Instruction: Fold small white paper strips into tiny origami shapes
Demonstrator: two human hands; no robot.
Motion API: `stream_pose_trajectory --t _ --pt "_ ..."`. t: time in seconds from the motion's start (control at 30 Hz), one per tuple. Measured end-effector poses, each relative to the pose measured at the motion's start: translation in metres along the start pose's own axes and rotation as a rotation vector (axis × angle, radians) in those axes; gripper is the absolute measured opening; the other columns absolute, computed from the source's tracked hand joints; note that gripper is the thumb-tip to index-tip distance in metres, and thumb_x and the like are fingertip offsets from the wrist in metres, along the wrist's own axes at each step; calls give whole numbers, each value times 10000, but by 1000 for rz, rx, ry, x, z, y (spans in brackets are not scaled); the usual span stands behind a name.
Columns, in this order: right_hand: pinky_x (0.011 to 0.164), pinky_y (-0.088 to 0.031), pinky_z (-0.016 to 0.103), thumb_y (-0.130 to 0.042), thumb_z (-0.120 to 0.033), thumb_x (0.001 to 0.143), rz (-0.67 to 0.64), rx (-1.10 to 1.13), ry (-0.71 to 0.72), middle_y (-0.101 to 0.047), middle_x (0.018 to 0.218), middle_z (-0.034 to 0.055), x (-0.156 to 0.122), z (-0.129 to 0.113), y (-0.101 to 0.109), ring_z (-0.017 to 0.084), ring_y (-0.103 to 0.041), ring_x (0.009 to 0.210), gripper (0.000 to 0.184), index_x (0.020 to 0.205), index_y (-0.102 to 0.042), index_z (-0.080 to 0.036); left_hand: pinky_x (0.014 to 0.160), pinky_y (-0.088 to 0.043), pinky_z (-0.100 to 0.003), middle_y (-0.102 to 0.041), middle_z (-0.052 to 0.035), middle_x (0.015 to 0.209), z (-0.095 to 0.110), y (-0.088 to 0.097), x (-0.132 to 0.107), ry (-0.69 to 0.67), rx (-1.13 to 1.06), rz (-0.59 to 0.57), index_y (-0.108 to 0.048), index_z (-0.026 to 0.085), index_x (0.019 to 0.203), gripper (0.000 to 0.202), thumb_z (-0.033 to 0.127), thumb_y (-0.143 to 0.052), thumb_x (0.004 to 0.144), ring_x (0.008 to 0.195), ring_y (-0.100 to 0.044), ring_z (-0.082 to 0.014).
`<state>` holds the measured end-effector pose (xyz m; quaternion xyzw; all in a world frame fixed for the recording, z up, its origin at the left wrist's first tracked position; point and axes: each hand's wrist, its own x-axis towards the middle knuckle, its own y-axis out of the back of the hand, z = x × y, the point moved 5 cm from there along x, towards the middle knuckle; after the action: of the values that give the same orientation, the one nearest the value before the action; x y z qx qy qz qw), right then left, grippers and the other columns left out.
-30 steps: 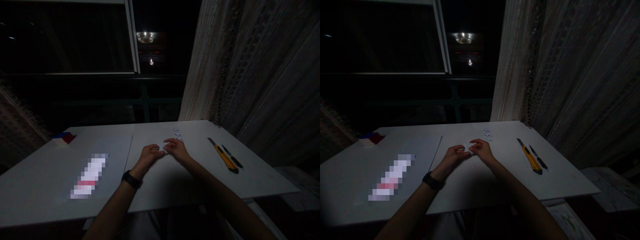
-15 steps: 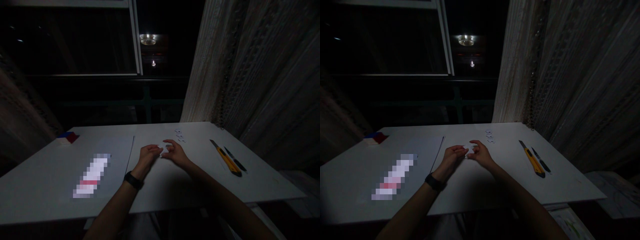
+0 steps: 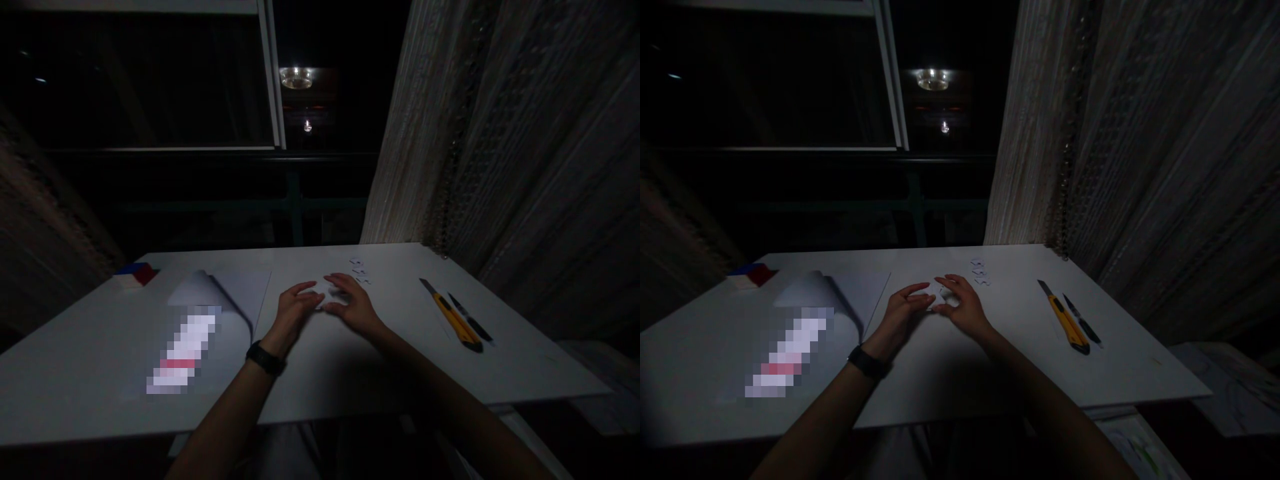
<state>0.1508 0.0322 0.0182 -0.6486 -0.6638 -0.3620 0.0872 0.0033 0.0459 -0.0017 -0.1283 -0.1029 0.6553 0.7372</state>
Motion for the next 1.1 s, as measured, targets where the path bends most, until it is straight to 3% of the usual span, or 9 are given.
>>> stream_pose_trajectory --t 0.1,0.23,0.6,1.1 --pt "918 -402 371 -693 -281 660 -53 -59 93 -452 1278 51 -1 -5 -2 204 -483 1087 456 1101 -580 -306 620 -446 -265 -656 -47 659 -1 -1 0 6 -2 -41 -596 111 1018 562 186 -782 494 608 -605 -141" --pt "960 -380 389 -678 -261 682 -118 -100 131 -534 1214 52 -3 -4 -8 206 -488 1114 503 1164 -536 -288 621 -440 -255 -643 -37 664 -4 -4 0 24 -24 -108 -613 113 958 470 189 -766 521 611 -591 -126" --pt "918 -421 379 -631 -246 729 -45 -257 204 -584 1165 64 -1 -14 -3 205 -537 1050 468 1185 -525 -246 669 -460 -270 -559 8 747 -5 -8 -1 4 -65 -118 -593 167 988 553 82 -762 468 659 -568 -104" --pt "914 -419 396 -621 -250 730 -27 -203 146 -596 1142 55 -2 -12 -2 211 -543 1039 431 1154 -550 -265 701 -476 -327 -614 -3 703 -1 -10 -3 -39 0 -148 -567 165 1038 614 165 -790 467 644 -606 -145"
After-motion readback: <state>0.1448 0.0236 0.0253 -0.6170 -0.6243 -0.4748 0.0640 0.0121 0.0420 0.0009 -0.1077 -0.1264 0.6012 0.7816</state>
